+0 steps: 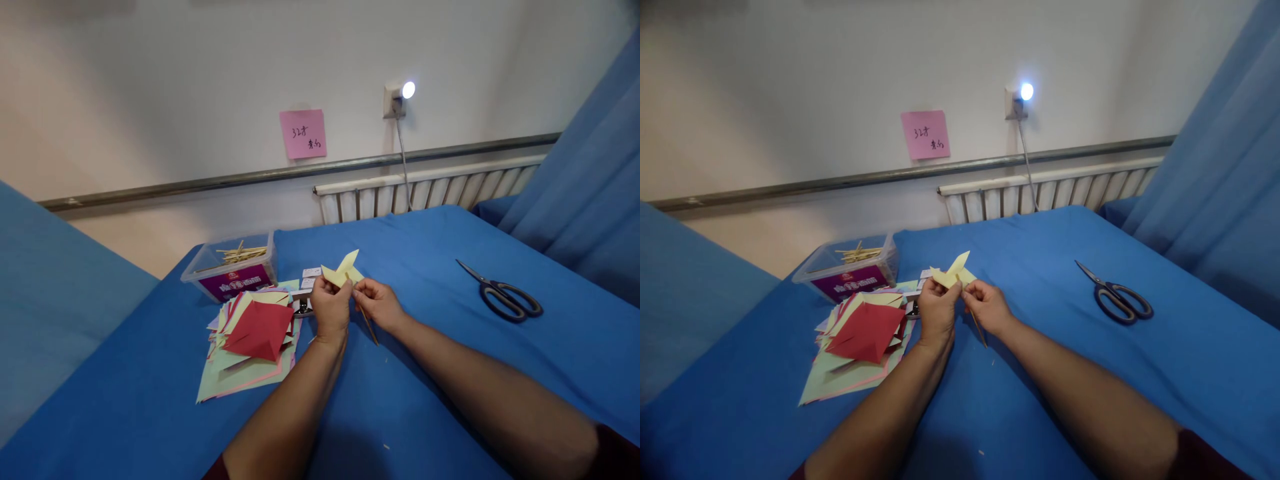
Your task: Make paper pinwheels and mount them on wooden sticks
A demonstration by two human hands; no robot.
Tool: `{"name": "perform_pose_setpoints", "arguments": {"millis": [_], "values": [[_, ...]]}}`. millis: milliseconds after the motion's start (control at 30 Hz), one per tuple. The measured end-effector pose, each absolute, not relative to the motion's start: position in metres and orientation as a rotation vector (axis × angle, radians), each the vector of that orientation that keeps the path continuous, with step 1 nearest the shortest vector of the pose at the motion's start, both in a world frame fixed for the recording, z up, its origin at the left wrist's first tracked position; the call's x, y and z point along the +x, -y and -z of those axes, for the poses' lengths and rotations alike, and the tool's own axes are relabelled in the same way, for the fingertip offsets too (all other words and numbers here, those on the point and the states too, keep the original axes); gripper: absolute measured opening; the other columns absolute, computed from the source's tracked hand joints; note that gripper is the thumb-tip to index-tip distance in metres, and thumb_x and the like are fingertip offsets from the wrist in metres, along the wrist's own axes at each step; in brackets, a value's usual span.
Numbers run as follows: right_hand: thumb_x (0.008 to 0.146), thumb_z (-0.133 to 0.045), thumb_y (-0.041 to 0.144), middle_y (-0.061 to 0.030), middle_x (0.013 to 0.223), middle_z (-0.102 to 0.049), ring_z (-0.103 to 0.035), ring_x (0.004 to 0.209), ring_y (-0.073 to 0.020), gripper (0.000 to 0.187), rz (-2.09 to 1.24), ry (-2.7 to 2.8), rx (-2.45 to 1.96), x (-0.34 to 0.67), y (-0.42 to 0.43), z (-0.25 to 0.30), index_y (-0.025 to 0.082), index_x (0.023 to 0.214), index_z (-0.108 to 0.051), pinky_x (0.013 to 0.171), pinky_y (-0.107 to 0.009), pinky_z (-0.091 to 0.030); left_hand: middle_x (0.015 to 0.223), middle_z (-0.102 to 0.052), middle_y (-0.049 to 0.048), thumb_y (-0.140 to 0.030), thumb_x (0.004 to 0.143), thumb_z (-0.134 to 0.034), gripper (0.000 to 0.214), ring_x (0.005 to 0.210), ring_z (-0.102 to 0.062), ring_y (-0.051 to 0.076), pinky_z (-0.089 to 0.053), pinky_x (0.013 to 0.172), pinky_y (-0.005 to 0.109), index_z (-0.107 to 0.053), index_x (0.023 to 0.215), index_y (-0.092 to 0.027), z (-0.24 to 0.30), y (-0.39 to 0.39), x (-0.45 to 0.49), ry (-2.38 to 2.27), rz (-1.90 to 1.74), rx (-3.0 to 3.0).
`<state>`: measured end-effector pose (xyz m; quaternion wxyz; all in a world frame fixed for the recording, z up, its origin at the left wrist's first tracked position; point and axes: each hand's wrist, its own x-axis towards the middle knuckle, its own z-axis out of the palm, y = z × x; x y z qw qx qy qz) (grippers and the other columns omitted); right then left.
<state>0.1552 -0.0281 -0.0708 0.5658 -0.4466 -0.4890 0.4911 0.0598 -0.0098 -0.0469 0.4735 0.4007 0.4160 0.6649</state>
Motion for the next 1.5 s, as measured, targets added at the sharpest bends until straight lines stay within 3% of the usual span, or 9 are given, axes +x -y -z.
{"name": "perform_pose_setpoints", "arguments": {"millis": [300,500,867,1067,1233,1500], "values": [[0.08,-0.059,0.05,0.0023,0.054,-0.056,-0.043,0.044,-0.0086,0.033,-1.044,1.176,-1.066,0.1593,0.0254,0.0757,0.018,0.072,-0.058,0.043,-0.022,-0.031,0.085,-0.07,0.0045,-0.016,0.063,-0.073,0.033,0.078,-0.066,0.015,-0.049,0.076,0.027,-0.06,0.093,-0.016,0.0465,0.0128,0.0601,-0.98,-1.601,1.011],[0.084,-0.054,0.044,0.0015,0.057,-0.058,-0.05,0.049,-0.0111,0.029,-0.928,1.224,-1.133,0.1627,0.026,0.0777,0.018,0.076,-0.061,0.049,-0.023,-0.036,0.089,-0.07,0.0076,-0.029,0.073,-0.068,0.024,0.082,-0.066,0.017,-0.048,0.075,0.028,-0.064,0.092,-0.015,0.0458,0.0128,0.0564,-0.982,-1.574,1.014],[0.089,-0.048,0.037,0.0022,0.062,-0.06,-0.055,0.056,-0.0125,0.024,-0.815,1.368,-1.119,0.161,0.0312,0.0766,0.019,0.079,-0.06,0.057,-0.024,-0.04,0.078,-0.066,0.0009,-0.028,0.058,-0.083,0.04,0.067,-0.06,0.011,-0.044,0.066,0.024,-0.063,0.09,-0.015,0.0511,0.005,0.056,-0.865,-1.433,0.714],[0.086,-0.049,0.032,0.0037,0.055,-0.053,-0.045,0.048,-0.01,0.023,-0.916,1.318,-1.041,0.1598,0.0325,0.0723,0.019,0.069,-0.057,0.048,-0.023,-0.034,0.064,-0.059,-0.0019,-0.037,0.066,-0.079,0.032,0.05,-0.049,0.007,-0.032,0.045,0.021,-0.062,0.082,-0.014,0.0475,0.0085,0.0563,-0.755,-1.239,0.729],[0.085,-0.05,0.036,0.0044,0.051,-0.05,-0.041,0.043,-0.0091,0.024,-0.971,1.282,-1.041,0.1592,0.0294,0.077,0.02,0.069,-0.057,0.043,-0.022,-0.032,0.059,-0.055,-0.003,-0.039,0.067,-0.078,0.031,0.044,-0.043,0.005,-0.031,0.044,0.021,-0.061,0.074,-0.014,0.0444,0.0132,0.0579,-0.767,-1.17,0.699],[0.085,-0.052,0.042,0.0031,0.054,-0.056,-0.042,0.041,-0.0087,0.026,-1.041,1.295,-1.04,0.1598,0.0296,0.074,0.019,0.073,-0.058,0.041,-0.02,-0.033,0.063,-0.057,-0.0022,-0.032,0.06,-0.081,0.032,0.047,-0.048,0.007,-0.028,0.04,0.021,-0.061,0.077,-0.014,0.0423,0.0097,0.0556,-0.739,-1.238,0.7]]}}
